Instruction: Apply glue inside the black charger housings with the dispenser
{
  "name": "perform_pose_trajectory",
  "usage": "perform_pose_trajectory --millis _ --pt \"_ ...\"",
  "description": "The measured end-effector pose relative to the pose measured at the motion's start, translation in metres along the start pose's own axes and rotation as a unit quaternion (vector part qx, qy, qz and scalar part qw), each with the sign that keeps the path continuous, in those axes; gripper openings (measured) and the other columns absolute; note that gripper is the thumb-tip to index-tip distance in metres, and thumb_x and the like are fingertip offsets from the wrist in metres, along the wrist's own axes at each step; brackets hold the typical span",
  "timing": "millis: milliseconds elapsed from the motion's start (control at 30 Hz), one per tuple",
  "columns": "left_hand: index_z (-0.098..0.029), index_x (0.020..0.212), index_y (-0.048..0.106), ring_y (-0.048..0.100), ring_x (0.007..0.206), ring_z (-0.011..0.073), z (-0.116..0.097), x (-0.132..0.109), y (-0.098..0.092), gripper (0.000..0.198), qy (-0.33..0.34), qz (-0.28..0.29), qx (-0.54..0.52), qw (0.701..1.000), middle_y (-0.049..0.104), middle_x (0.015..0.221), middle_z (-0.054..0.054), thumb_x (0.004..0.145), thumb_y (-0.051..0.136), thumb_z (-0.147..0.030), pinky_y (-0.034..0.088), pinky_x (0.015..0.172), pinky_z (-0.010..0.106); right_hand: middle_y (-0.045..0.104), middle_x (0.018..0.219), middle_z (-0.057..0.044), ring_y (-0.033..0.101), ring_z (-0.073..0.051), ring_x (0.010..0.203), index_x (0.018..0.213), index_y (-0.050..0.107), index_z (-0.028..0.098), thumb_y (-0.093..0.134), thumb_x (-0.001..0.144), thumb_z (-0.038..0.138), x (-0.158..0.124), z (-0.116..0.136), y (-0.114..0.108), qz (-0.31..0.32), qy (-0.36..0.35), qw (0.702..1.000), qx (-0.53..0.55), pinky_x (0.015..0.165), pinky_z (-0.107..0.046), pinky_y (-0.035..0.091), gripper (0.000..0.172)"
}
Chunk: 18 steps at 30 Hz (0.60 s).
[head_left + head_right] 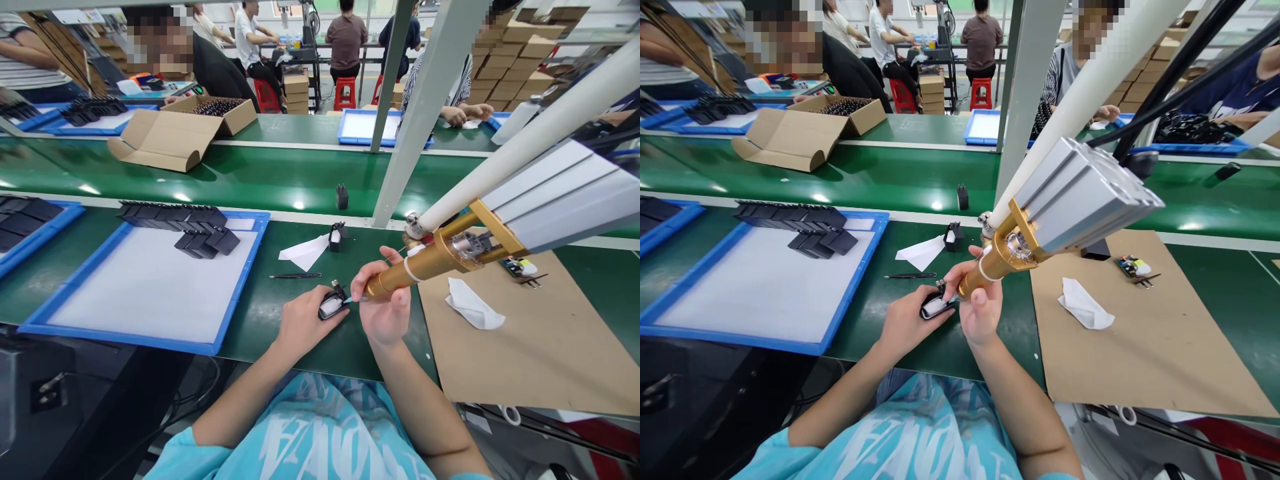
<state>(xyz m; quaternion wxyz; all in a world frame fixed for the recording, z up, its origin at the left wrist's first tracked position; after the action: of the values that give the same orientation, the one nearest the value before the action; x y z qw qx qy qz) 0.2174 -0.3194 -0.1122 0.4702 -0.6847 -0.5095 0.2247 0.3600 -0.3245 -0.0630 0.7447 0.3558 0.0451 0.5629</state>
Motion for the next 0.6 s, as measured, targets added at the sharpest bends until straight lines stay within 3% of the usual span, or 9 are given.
perform_pose_trajectory --millis 167,367,600 --pt "-0.025 0.099 0.058 0.068 0.08 0.022 -0.0021 -0.0009 -0.0029 0.032 -0.005 -0.004 -0.012 1.0 0.072 0.089 0.002 0.082 0.064 -0.051 0.047 0.066 0.031 0.062 0.075 0.001 0.051 -0.012 0.047 0.113 0.051 0.025 0.055 0.079 0.057 0.0002 -0.0004 -0.001 -0.005 -0.004 1.0 0.005 0.048 -0.03 0.041 0.046" --pt "-0.025 0.1 0.056 0.068 0.08 0.0217 -0.001 -0.0015 -0.0006 0.033 -0.009 0.008 -0.041 0.999 0.071 0.09 0.002 0.081 0.064 -0.051 0.048 0.067 0.03 0.061 0.072 0.003 0.052 -0.012 0.046 0.097 0.05 0.028 0.056 0.079 0.058 0.0013 0.0008 -0.0024 -0.021 -0.015 1.0 -0.005 0.046 -0.029 0.041 0.036" --pt "-0.025 0.106 0.054 0.069 0.085 0.0228 -0.0002 -0.0018 0.0023 0.03 -0.029 0.03 -0.085 0.996 0.071 0.095 0.002 0.081 0.064 -0.038 0.05 0.071 0.032 0.06 0.074 0.002 0.05 -0.011 0.046 0.11 0.051 0.026 0.053 0.079 0.06 0.0008 0.001 -0.0007 -0.014 -0.007 1.0 0.002 0.046 -0.03 0.04 0.046"
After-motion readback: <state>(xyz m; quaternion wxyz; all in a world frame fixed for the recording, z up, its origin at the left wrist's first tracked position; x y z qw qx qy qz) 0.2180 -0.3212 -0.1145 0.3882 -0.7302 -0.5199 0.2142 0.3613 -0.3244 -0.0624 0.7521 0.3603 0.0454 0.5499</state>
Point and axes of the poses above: each hand's wrist, its own x-axis towards the middle knuckle, its own y-axis out of the palm, z = x × y, the point moved 5 cm from there along x, towards the middle knuckle
